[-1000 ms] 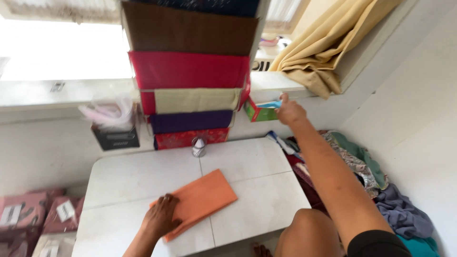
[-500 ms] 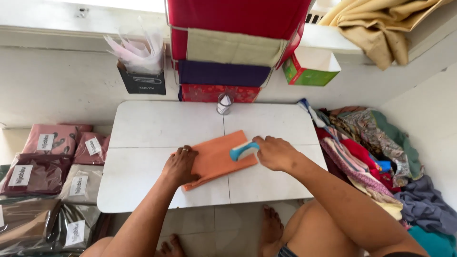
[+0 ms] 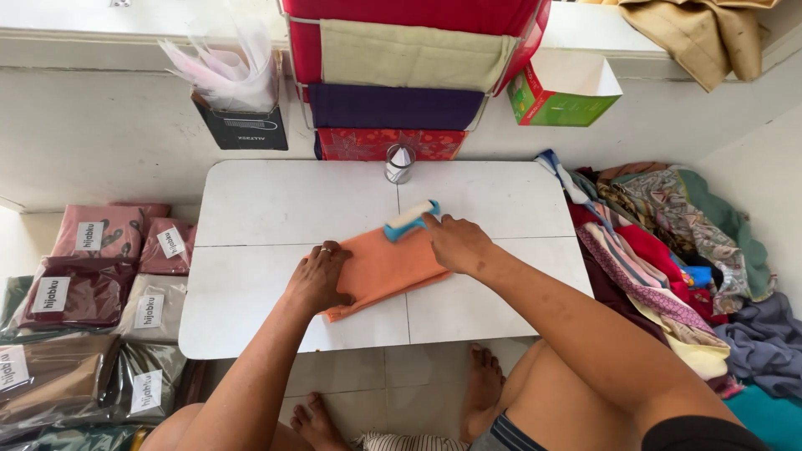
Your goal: A person uses a lint roller on an orange garment, folds it neatly, and then packages it into a clear plastic bag at a packing station.
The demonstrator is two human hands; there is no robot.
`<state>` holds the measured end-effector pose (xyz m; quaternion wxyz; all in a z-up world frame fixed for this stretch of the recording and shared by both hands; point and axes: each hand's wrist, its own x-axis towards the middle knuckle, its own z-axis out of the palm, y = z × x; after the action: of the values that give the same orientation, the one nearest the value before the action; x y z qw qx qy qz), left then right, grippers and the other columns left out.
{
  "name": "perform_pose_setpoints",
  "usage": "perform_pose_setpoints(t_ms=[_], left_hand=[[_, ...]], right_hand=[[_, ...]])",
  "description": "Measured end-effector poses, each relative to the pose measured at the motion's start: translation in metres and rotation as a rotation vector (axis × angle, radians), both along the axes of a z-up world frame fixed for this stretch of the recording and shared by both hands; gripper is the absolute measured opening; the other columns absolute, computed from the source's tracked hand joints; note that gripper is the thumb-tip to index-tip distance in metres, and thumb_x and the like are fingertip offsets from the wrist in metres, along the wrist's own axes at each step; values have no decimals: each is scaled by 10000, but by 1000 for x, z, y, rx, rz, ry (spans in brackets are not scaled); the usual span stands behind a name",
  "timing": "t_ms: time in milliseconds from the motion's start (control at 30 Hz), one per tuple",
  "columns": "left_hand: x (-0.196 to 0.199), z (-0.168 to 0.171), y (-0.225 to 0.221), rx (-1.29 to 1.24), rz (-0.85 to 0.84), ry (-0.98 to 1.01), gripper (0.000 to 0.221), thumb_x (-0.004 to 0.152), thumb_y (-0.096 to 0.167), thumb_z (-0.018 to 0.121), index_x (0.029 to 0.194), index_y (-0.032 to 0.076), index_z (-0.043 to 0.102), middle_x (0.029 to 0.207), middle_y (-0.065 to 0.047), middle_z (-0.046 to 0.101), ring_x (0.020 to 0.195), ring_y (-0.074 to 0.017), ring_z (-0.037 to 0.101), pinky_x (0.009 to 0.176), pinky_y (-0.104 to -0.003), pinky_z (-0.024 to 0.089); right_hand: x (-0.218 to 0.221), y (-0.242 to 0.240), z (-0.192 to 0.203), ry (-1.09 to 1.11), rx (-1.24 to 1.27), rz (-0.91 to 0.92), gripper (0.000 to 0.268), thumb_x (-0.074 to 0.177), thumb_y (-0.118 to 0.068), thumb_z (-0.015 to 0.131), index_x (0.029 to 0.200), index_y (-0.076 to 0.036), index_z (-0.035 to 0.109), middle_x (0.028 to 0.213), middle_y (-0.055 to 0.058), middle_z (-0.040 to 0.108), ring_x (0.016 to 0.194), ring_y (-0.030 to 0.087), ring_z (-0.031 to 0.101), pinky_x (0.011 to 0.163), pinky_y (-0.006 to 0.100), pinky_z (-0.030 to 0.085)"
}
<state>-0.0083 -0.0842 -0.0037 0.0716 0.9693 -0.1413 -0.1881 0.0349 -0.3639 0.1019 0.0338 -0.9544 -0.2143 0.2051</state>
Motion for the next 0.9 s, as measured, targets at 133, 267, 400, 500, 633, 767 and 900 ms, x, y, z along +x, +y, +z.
perform_pose_setpoints(t_ms=[133,267,400,500,633,767,900], left_hand=[[1,-8,4,-12,8,11,881,717,459,877,1473,244,477,1447,-49,399,1403,-280,412,1075,-405,485],[0,0,3,-22,1,22,907,695,464,892,1476,250,483,1440,-64,414,1394,-290,421,1069,-424,486],[1,4,1,-7,1,10,893,700,457,891,1467,232,491,1431,-76,423,1381,-292,428,1054,-431,493],[2,3,3,-62,-1,6,905,694,458,897,1465,229,485,1443,-79,414,1388,-300,403,1075,-447,478],[2,-3,6,-42,-5,8,906,695,513,874,1464,250,472,1438,-62,420,1388,-276,400,1063,-432,480],[2,-5,4,4,-16,-18,890,704,519,864,1456,229,487,1423,-74,426,1362,-280,426,1028,-419,496],[0,-6,3,29,-48,-33,885,730,545,840,1458,194,480,1438,-69,415,1369,-268,422,1032,-406,500]], right_hand=[[-6,-14,-12,143,-87,45,449,946,-175,495,1325,52,575,933,279,712,730,401,753,563,499,591],[-5,-8,1,113,-60,7,483,935,-197,491,1325,79,558,974,304,708,821,447,748,670,563,594],[-6,0,5,-106,-64,46,480,929,-61,426,1377,83,518,940,272,696,758,383,755,643,501,613],[-13,-8,-6,-56,-62,64,406,912,-111,473,1235,92,612,900,286,711,803,438,752,677,543,605],[-20,-13,6,146,-141,44,442,902,-227,509,1238,9,672,942,262,749,860,451,751,706,560,605],[-11,-6,8,43,-92,17,492,949,-179,475,1381,45,545,1020,318,719,880,459,752,727,577,603],[-18,-9,8,67,-87,-1,483,953,-209,491,1342,57,596,989,311,731,863,461,754,694,568,606]])
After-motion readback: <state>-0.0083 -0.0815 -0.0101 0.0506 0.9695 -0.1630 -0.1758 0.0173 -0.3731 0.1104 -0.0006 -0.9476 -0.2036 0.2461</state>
